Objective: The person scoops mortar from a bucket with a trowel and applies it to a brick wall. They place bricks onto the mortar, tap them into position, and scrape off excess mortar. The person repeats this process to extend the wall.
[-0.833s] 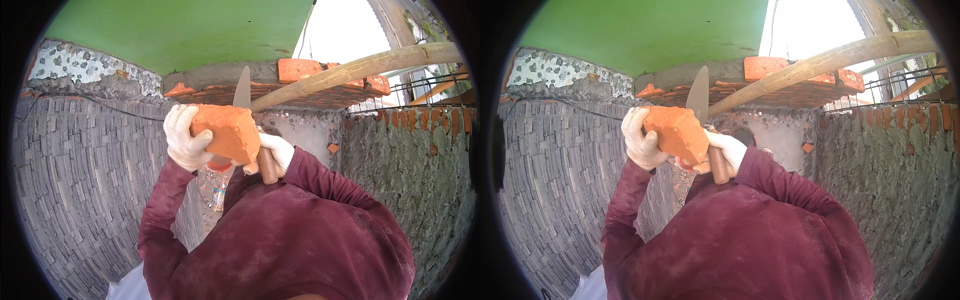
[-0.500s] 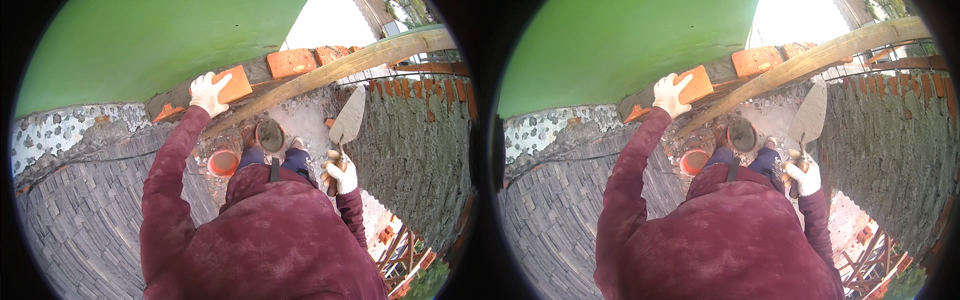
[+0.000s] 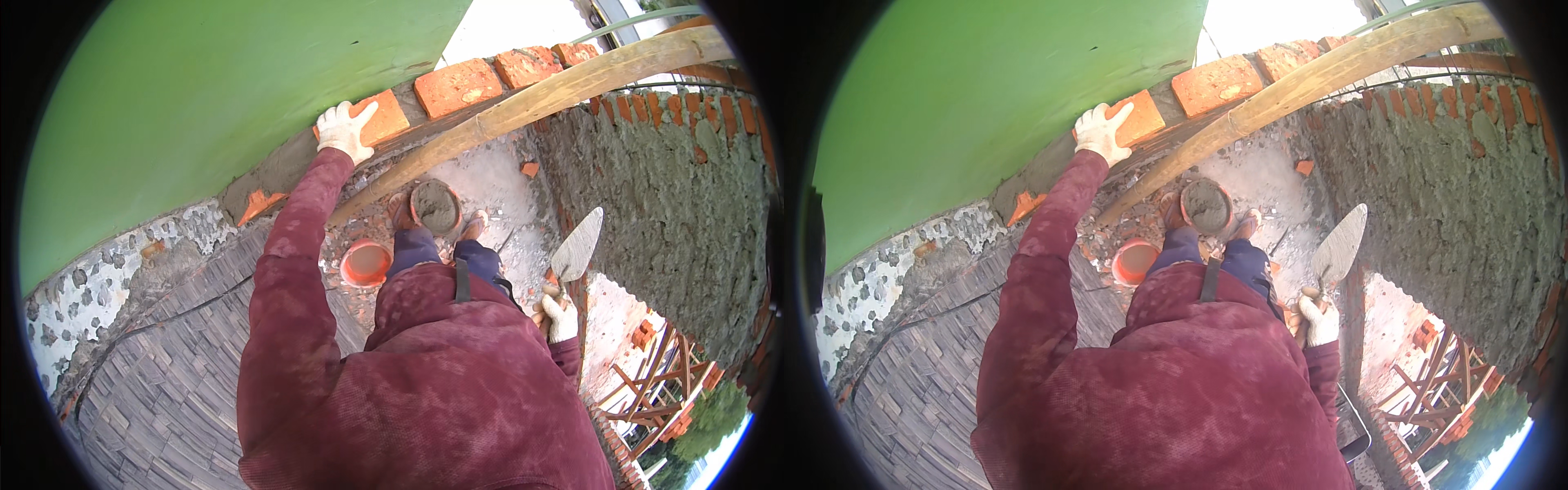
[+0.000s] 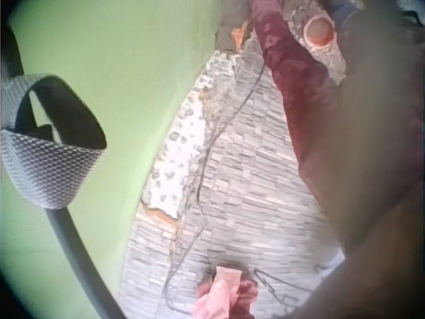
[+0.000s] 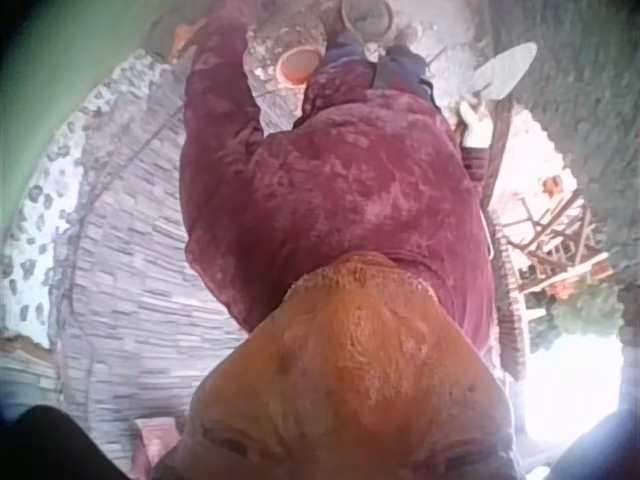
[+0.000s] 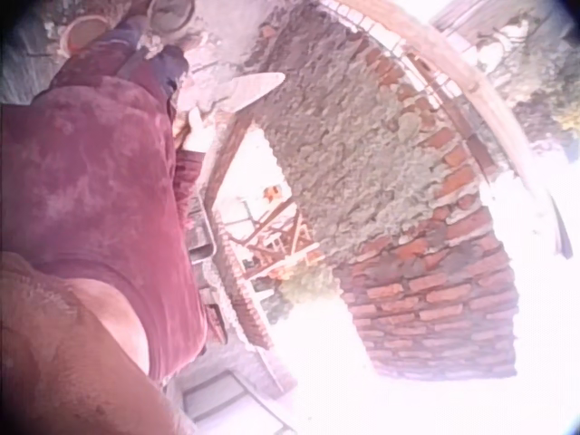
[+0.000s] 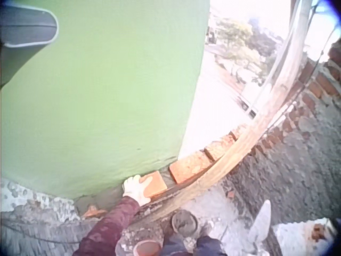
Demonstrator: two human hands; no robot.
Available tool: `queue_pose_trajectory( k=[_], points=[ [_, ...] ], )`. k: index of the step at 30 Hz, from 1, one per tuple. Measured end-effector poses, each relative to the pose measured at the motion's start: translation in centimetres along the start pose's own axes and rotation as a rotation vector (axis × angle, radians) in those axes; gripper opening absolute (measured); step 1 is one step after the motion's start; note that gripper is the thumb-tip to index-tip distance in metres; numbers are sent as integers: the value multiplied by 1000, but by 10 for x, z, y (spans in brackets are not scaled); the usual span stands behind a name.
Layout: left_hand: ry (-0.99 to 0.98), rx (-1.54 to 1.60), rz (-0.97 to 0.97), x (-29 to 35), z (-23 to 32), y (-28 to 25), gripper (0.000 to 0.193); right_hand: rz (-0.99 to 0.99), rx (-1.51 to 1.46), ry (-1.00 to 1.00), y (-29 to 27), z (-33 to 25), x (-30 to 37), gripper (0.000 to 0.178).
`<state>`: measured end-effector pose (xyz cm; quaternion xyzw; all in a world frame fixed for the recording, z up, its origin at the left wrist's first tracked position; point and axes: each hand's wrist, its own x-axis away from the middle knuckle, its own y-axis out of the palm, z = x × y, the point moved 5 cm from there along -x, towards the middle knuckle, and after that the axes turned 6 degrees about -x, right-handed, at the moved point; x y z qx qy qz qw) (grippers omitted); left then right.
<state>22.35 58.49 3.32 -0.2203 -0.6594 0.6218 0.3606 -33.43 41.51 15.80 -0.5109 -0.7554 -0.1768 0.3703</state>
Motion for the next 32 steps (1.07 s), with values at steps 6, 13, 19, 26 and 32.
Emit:
queue_pose_trajectory(
  k=[6, 13, 19, 26, 32],
  points=[
    [50, -11, 61, -5, 6, 6, 97, -127, -22, -143, 63, -58, 18, 40],
    [33, -6, 58, -9, 8, 7, 94, -273, -189, -436, 151, -156, 39, 54],
    [-61, 8, 163, -8, 14, 9, 93, -364, -4, -1012, 239, -231, 26, 54],
    [70, -57, 110, 10, 20, 17, 79, -581, 132, -792, 333, -207, -16, 30],
    [83, -82, 25, 19, 14, 43, 74, -576, 650, -1193, 397, -201, -64, 37]
  ],
)
